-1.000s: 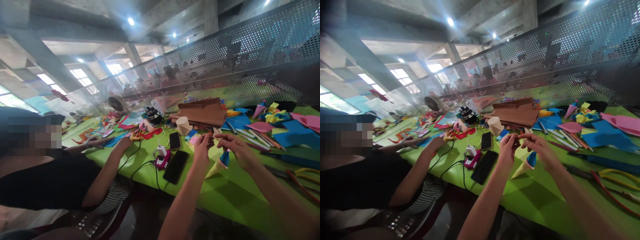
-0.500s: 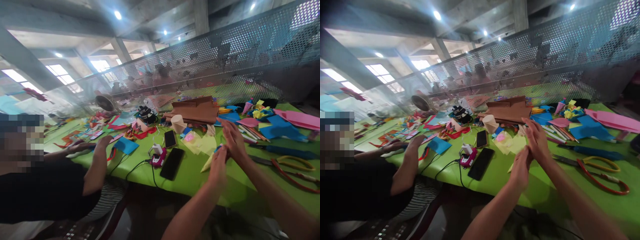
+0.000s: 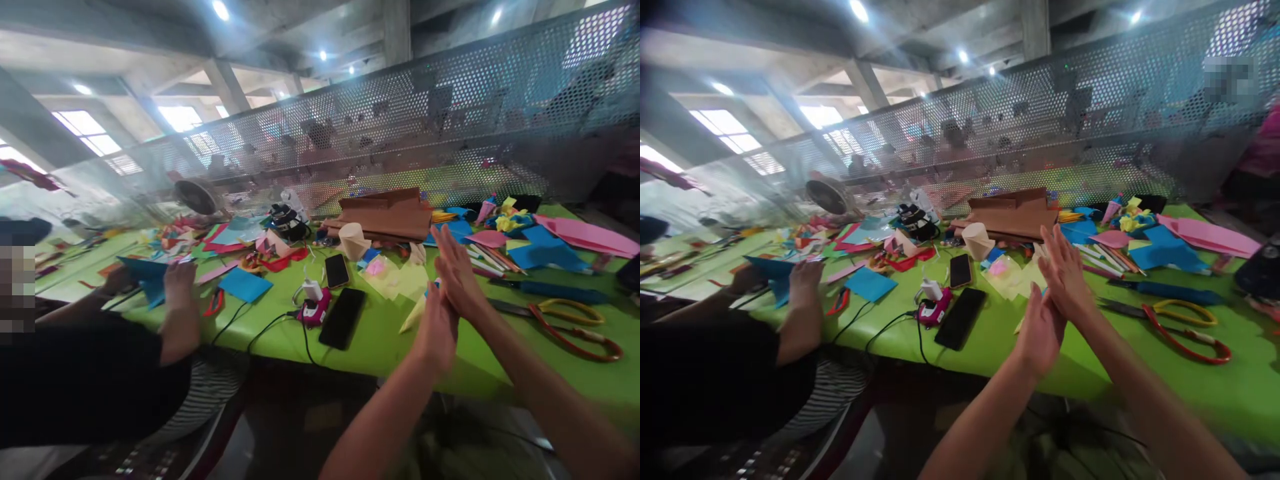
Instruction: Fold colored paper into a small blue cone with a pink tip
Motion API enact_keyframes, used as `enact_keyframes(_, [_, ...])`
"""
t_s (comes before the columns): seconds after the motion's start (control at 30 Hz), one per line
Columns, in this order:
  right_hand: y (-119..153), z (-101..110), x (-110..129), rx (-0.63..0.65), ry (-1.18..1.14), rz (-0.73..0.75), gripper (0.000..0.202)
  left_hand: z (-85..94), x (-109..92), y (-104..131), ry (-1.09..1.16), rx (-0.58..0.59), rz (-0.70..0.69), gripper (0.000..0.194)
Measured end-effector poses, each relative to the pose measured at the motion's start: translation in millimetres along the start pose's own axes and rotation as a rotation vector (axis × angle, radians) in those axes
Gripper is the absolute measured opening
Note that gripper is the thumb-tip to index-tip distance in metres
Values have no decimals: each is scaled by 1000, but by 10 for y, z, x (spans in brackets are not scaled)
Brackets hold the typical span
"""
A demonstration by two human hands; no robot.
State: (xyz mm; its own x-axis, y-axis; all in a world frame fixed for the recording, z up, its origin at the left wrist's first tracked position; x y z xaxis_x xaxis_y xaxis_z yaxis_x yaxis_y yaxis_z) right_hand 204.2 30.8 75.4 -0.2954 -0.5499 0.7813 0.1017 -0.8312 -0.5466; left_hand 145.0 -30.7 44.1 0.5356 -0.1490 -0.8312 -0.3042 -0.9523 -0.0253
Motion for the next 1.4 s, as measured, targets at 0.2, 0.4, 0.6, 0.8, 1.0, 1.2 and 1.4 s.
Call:
enact_keyframes(0.2, [293,-252,9,121,10,38,67,175,-44,-10,58,-25,54,86])
enact_keyframes(0.4, [138,-145,-86,15,125,-14,67,192,-1,69,126,13,50,80])
enact_keyframes(0.6, [-178,-28,-157,-37,-33,6,71,318,30,195,246,-44,83,69])
enact_keyframes(0.8, [-184,-16,-290,-57,-153,-44,71,372,31,180,209,-31,65,64])
enact_keyframes(1.0, [-227,57,-272,-102,-99,-26,66,500,70,142,-8,-100,-10,57])
enact_keyframes(1.2, [-198,43,-228,-137,-116,-1,59,613,54,19,-114,-209,-109,42])
enact_keyframes(1.4, [-110,32,-220,-166,-220,-71,47,655,12,-34,-124,-274,-119,41])
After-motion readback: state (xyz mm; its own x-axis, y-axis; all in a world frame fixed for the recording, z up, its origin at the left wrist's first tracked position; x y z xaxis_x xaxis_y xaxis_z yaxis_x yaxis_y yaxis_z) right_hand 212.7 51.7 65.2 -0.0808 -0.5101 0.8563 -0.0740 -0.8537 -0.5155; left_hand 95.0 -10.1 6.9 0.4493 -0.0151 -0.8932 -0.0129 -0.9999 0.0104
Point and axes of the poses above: each hand's wrist, its own y-axis away from the middle knuckle, its own z-axis out of the back of the hand, x = y × z, the point moved 7 cm from there along -y, towards the middle knuckle, and after that the axes turned 12 degrees about -y, right-handed, at the moved point
